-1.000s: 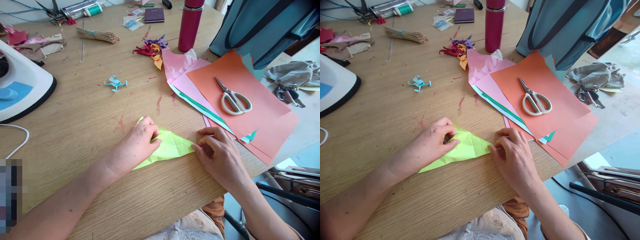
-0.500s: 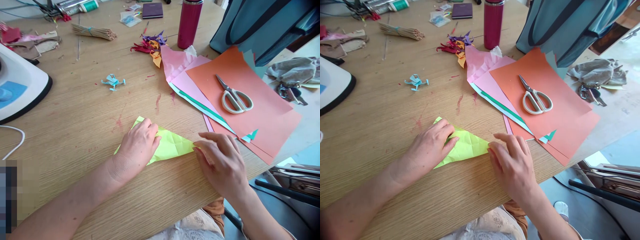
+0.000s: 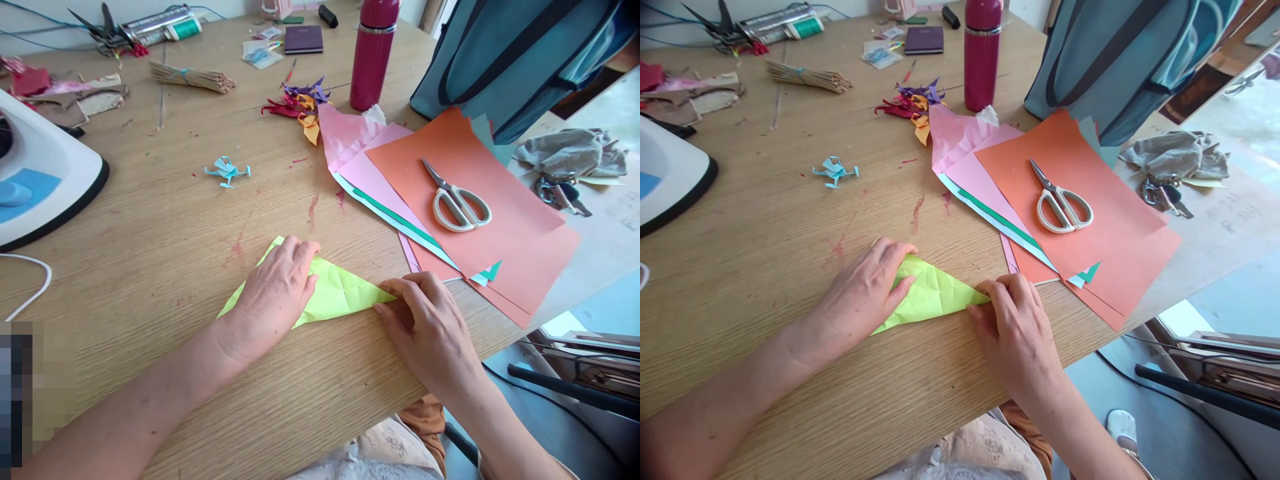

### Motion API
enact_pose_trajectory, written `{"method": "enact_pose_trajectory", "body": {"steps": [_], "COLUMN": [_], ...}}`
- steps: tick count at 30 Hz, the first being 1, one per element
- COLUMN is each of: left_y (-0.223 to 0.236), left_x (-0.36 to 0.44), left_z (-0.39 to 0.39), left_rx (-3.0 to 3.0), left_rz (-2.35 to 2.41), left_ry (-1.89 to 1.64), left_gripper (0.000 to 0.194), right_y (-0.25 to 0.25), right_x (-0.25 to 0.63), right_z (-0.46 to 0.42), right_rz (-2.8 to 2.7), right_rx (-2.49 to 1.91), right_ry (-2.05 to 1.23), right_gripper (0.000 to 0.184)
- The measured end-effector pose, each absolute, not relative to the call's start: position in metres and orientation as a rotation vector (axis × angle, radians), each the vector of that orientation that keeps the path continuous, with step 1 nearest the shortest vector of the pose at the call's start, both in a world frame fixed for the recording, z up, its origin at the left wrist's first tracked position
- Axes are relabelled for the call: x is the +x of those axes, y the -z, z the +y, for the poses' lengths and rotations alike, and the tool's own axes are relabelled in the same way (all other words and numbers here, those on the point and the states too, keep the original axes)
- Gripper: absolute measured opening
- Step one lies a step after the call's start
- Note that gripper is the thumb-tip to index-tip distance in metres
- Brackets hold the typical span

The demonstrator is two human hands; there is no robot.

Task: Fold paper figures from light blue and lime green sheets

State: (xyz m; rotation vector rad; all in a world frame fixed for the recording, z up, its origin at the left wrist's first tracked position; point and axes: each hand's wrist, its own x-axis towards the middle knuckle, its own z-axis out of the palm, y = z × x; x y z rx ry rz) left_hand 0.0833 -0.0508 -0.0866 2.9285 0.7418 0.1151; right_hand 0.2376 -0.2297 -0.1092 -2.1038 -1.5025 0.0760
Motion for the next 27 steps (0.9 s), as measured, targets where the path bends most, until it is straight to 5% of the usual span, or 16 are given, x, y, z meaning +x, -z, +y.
{"method": "enact_pose_trajectory", "body": {"steps": [4, 8, 12, 19, 27], "left_y": [0.092, 0.102, 0.106, 0.08, 0.024], "left_x": [0.085, 0.089, 0.092, 0.086, 0.058], "left_z": [-0.045, -0.034, -0.03, -0.021, 0.005], "left_rx": [3.119, 3.049, 2.961, 2.805, 2.437], "left_rz": [0.262, -0.184, -0.062, 0.203, 0.278], "left_ry": [-0.251, -0.25, -0.356, -0.333, 0.06], "left_gripper": [0.059, 0.046, 0.032, 0.048, 0.036], "right_y": [0.105, 0.098, 0.092, 0.07, 0.035], "right_x": [0.241, 0.247, 0.248, 0.249, 0.262], "right_z": [-0.226, -0.224, -0.222, -0.195, -0.131], "right_rz": [-1.444, -1.336, -1.244, -1.31, -1.74], "right_rx": [-2.107, -2.007, -1.96, -1.82, -1.478], "right_ry": [-0.231, -0.502, -0.631, -0.523, -0.574], "right_gripper": [0.006, 0.007, 0.012, 0.009, 0.005]}}
